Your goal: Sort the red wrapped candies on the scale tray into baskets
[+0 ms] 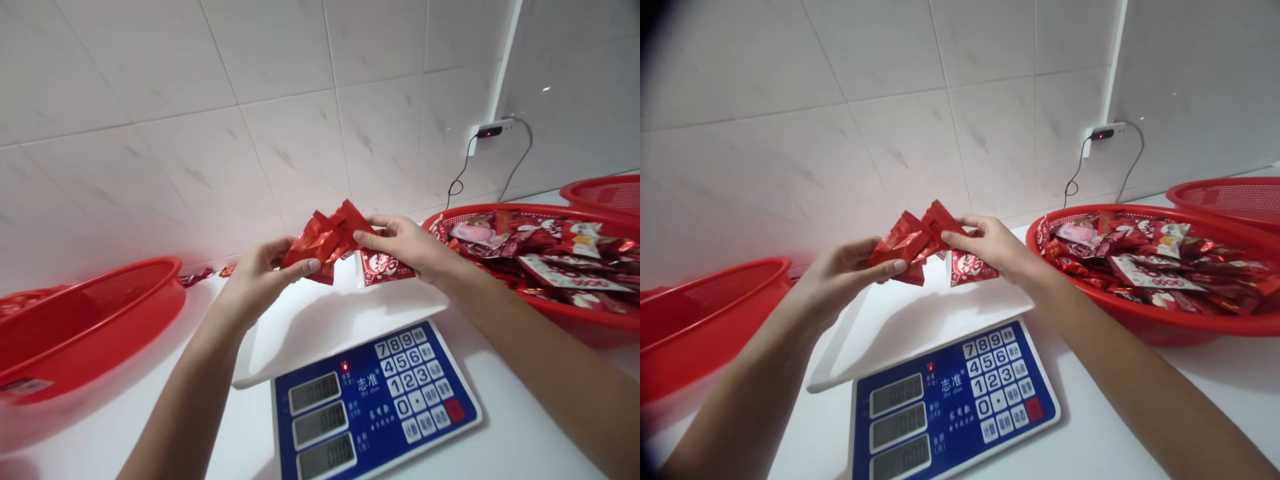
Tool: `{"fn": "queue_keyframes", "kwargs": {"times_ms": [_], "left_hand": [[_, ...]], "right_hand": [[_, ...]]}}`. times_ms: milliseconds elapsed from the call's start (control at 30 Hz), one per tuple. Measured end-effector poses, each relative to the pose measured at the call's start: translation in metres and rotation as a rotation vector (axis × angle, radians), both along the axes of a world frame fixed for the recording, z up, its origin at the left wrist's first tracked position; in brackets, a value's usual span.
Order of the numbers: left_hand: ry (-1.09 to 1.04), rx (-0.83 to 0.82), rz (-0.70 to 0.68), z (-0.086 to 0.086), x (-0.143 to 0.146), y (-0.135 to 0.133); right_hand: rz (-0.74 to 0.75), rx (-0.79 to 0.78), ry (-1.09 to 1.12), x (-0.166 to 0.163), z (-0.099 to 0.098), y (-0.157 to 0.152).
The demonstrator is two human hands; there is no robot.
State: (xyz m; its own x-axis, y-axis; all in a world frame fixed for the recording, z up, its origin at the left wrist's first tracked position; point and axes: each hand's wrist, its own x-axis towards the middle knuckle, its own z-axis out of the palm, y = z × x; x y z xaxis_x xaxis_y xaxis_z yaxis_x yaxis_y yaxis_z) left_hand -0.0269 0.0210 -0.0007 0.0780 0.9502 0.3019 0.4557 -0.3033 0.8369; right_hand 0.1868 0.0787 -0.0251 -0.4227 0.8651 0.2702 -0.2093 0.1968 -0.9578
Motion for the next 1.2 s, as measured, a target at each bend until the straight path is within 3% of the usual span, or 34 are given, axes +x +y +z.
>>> {"fn": "queue_keyframes", "kwargs": {"times_ms": [133, 333, 500, 600, 700, 800, 933, 1067, 1200], "left_hand": [[-0.029, 0.11, 0.003, -0.007, 0.013, -0.005], [0.144, 0.162, 0.015, -0.011, 0.027, -0.012], [0.41, 0.341, 0.136, -0.009, 0.03, -0.016], [0.558, 0.496, 0.266, -0.009, 0.024, -0.012], [0.771, 0.541, 0.294, -0.011, 0.018, -0.007], [0.92, 0.476, 0.154, -0.015, 0.014, -0.002], [0.89, 0.224, -0.094, -0.019, 0.005, -0.004], [0.811, 0.053, -0.174, -0.012, -0.01, -0.015], [0.81, 0.023, -0.184, -0.003, -0.016, -0.02]], "right_hand": [[0.1, 0.061, 0.047, -0.005, 0.003, -0.011], [-0.037, 0.249, -0.029, -0.003, 0.001, -0.01], [0.004, 0.124, -0.1, 0.007, -0.001, 0.001], [-0.11, 0.088, -0.078, 0.013, 0.001, 0.004], [-0.215, 0.083, -0.024, 0.02, 0.005, 0.004], [-0.252, 0.085, 0.006, 0.025, 0.011, 0.001], [-0.232, 0.086, 0.05, 0.028, 0.018, -0.005], [-0.206, 0.129, 0.049, 0.027, 0.02, -0.01], [-0.195, 0.135, 0.036, 0.028, 0.02, -0.01]]}}
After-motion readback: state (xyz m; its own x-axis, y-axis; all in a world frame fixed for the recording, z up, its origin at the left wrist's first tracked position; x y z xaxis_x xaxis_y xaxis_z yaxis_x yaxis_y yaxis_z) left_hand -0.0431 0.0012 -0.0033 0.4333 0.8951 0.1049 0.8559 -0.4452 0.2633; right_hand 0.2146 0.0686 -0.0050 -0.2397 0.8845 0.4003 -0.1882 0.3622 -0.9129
